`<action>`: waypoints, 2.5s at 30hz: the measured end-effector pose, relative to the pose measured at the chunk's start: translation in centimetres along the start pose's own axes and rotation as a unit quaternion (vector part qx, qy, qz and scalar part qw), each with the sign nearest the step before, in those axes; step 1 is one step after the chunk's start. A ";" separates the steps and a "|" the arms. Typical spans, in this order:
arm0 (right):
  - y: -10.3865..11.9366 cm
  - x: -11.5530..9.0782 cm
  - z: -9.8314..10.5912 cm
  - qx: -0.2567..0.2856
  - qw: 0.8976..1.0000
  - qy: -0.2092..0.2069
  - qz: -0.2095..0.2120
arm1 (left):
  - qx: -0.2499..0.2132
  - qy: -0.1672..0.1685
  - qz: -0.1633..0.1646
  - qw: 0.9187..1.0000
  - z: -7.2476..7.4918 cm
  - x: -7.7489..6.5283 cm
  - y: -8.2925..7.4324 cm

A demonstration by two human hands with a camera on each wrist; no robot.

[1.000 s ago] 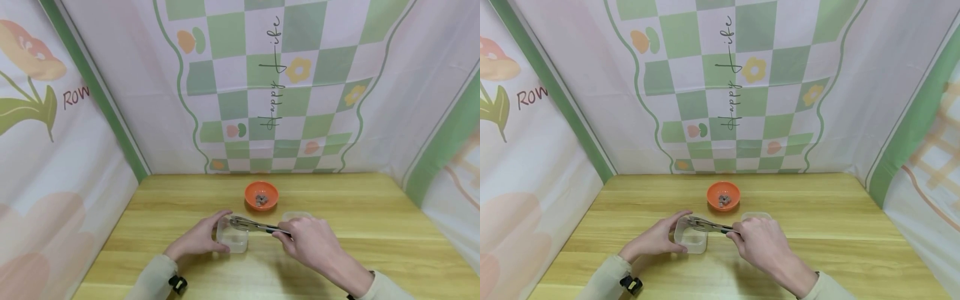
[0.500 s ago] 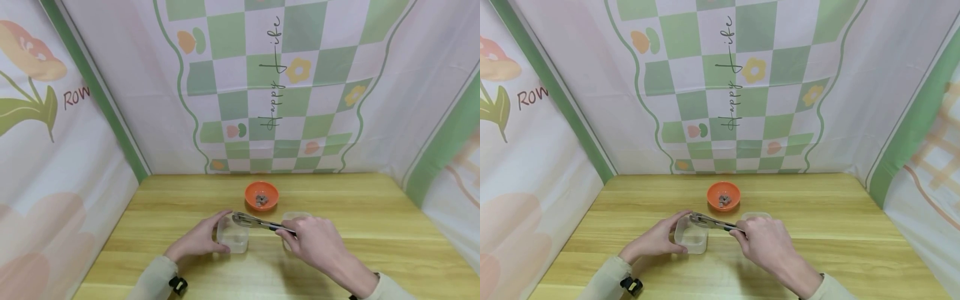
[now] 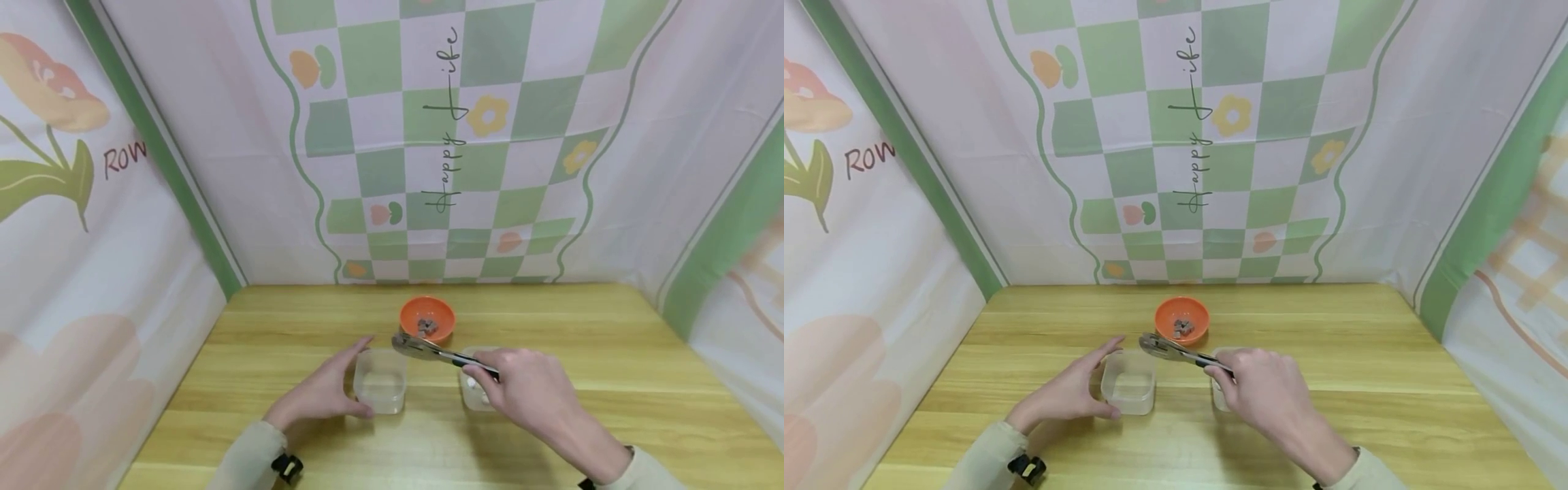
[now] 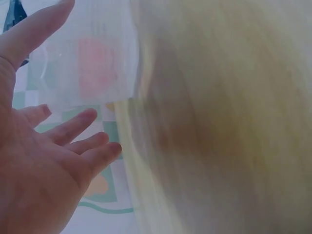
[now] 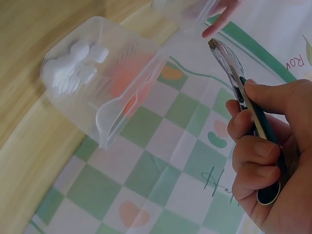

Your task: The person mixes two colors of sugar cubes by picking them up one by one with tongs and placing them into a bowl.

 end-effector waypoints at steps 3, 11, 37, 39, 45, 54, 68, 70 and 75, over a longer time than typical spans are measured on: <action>-0.3 0.1 0.1 -0.004 1.000 -0.007 0.000 | 0.003 -0.006 0.001 1.000 0.4 -0.2 -0.2; -1.5 0.3 0.6 -0.011 1.000 -0.018 -0.015 | 0.022 -0.022 0.002 1.000 1.5 -0.5 -0.9; -5.3 2.5 -2.4 -0.036 0.994 0.072 -0.072 | -0.007 0.002 -0.001 1.000 0.8 -0.2 -0.1; -5.5 2.6 -2.8 -0.035 0.994 0.081 -0.072 | -0.008 0.004 0.000 1.000 0.7 -0.1 -0.1; -5.6 3.1 -3.4 -0.039 0.993 0.093 -0.064 | -0.017 0.008 0.003 1.000 0.7 -0.2 0.0; -5.7 3.5 -4.1 -0.048 0.991 0.112 -0.062 | -0.021 0.010 0.004 1.000 0.6 -0.2 -0.1; -6.2 2.4 -3.2 -0.025 0.991 0.099 -0.091 | -0.016 0.012 -0.007 1.000 0.5 -0.3 -0.1; -6.3 1.9 -2.8 -0.023 0.991 0.090 -0.092 | -0.014 0.011 -0.008 1.000 0.5 -0.3 -0.1; -6.1 0.7 -1.8 -0.017 0.995 0.053 -0.086 | -0.015 0.004 -0.009 1.000 0.6 -0.3 -0.2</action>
Point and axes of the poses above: each hand's wrist, its own x-axis towards the middle knuckle, its own z-axis out of the back of the hand, y = z × x, the point moved 9 cm from there along x, towards the middle knuckle, and after that the axes turned 1 degree about z, right-handed, at the moved point
